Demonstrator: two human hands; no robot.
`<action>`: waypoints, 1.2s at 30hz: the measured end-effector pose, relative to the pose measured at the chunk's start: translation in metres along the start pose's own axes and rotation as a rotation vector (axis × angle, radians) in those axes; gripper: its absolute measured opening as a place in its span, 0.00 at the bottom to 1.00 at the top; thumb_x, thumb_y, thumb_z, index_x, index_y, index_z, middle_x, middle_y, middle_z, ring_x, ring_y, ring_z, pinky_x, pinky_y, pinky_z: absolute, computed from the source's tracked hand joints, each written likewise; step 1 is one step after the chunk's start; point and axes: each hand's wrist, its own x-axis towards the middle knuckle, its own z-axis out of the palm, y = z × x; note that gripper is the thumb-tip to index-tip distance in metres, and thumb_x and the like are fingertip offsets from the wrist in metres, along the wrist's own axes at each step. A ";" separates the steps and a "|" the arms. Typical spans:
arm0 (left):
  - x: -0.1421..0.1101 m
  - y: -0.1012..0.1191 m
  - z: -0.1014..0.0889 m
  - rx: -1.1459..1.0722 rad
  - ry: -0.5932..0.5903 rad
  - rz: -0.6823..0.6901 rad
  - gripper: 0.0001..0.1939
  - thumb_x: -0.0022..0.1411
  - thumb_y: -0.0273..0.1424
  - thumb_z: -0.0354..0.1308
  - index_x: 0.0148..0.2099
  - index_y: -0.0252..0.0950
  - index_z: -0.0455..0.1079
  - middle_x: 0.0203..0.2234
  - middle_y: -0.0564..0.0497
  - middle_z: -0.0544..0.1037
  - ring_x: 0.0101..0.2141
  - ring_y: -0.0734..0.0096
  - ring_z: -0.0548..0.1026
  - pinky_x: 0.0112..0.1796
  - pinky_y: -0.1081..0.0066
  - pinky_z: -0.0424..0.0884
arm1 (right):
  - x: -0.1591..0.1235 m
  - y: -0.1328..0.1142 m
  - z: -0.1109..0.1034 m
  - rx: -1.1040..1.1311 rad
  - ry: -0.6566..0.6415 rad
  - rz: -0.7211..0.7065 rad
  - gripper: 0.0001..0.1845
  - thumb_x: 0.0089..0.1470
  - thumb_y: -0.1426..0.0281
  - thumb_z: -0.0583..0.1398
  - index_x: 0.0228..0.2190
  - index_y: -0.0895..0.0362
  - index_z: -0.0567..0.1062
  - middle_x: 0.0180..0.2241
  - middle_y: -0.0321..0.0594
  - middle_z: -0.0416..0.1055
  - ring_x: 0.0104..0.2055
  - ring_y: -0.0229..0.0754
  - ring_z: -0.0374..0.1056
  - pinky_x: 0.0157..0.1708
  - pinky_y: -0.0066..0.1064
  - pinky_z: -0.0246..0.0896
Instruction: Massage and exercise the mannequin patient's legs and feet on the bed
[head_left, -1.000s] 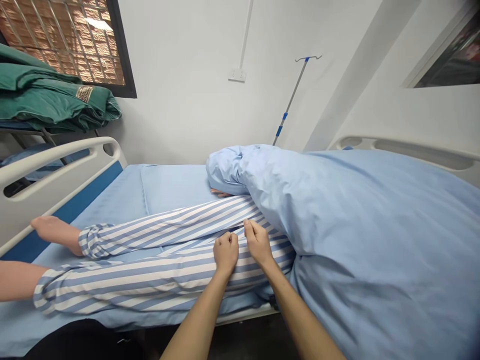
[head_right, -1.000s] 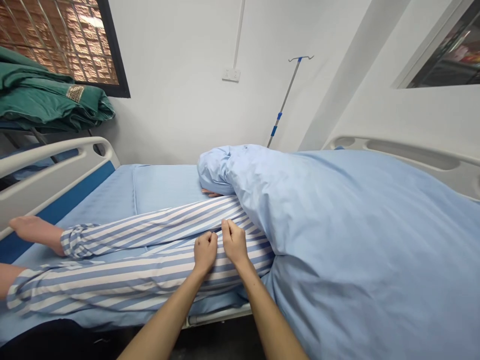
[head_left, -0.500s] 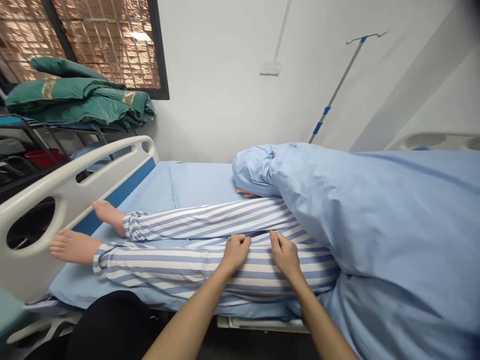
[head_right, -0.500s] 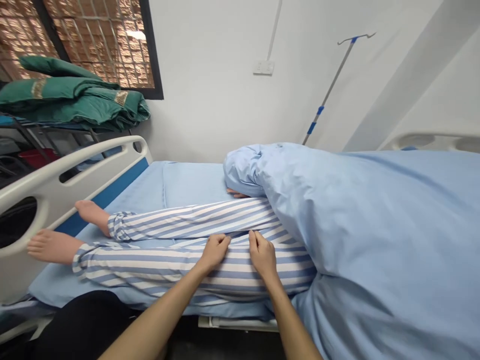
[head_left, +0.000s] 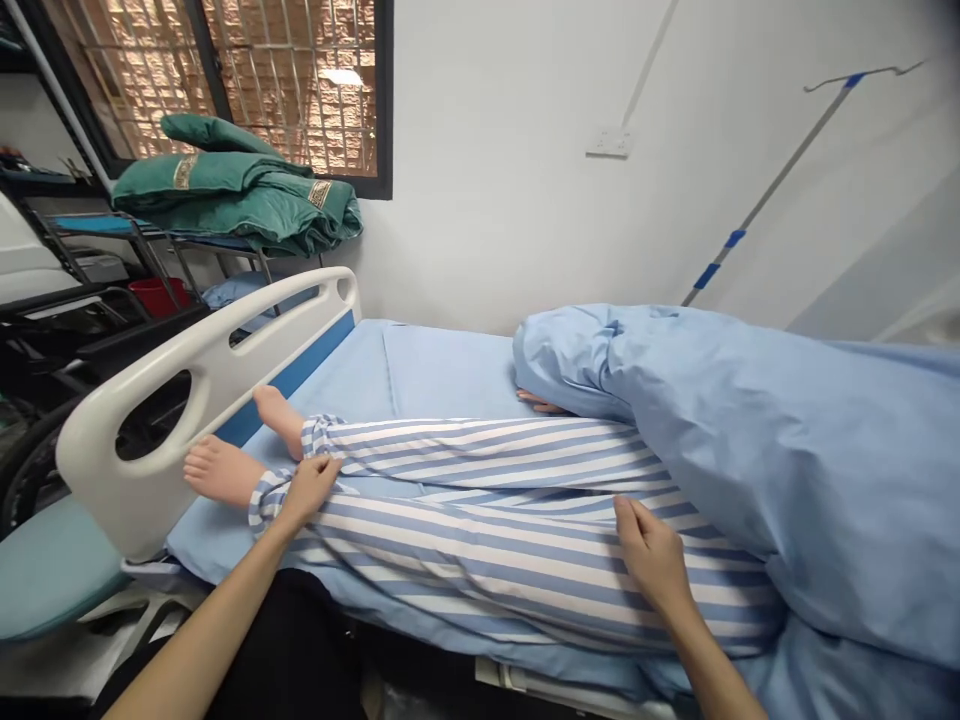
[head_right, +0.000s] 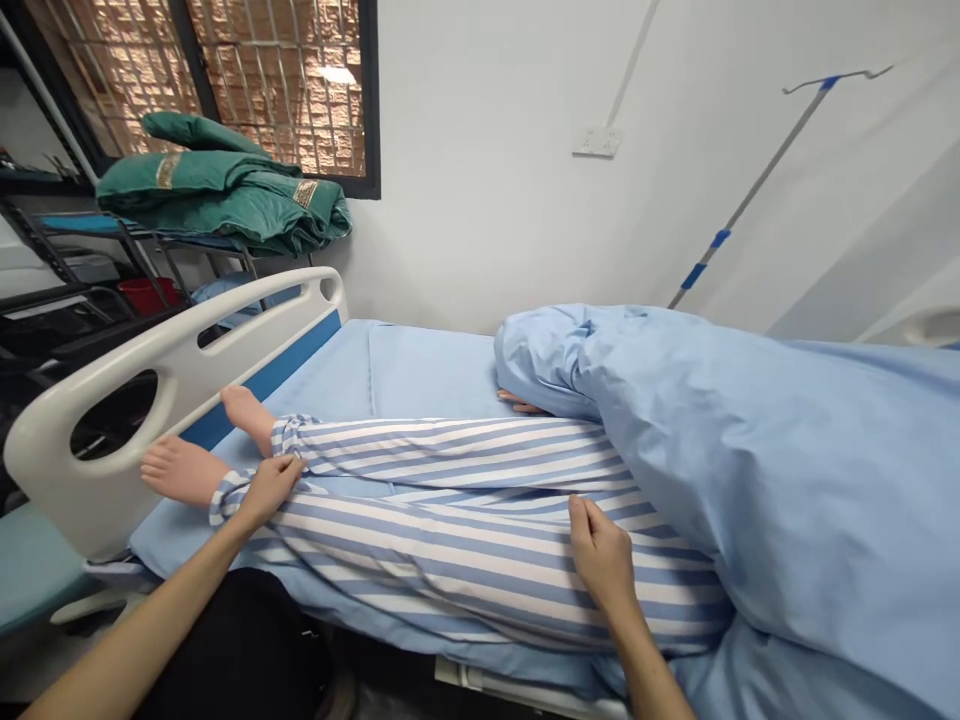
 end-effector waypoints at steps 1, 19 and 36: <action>0.000 -0.009 -0.004 0.053 0.006 0.001 0.18 0.52 0.38 0.48 0.15 0.37 0.50 0.11 0.58 0.54 0.19 0.77 0.55 0.24 0.75 0.51 | 0.000 0.001 0.000 -0.009 -0.003 0.000 0.21 0.54 0.56 0.46 0.16 0.54 0.55 0.13 0.31 0.49 0.18 0.36 0.50 0.22 0.29 0.45; -0.009 -0.035 -0.004 0.567 0.071 0.057 0.14 0.57 0.34 0.45 0.21 0.37 0.62 0.18 0.52 0.70 0.25 0.72 0.67 0.28 0.73 0.51 | -0.026 -0.211 0.117 0.410 -0.266 -0.189 0.22 0.56 0.57 0.46 0.17 0.55 0.54 0.16 0.30 0.51 0.20 0.34 0.49 0.21 0.27 0.45; -0.008 -0.044 -0.010 0.304 0.093 0.011 0.15 0.62 0.36 0.40 0.30 0.37 0.63 0.24 0.50 0.73 0.28 0.70 0.68 0.29 0.73 0.56 | -0.083 -0.327 0.238 0.465 -0.367 -0.115 0.22 0.59 0.61 0.44 0.24 0.57 0.69 0.22 0.40 0.71 0.25 0.39 0.64 0.26 0.28 0.49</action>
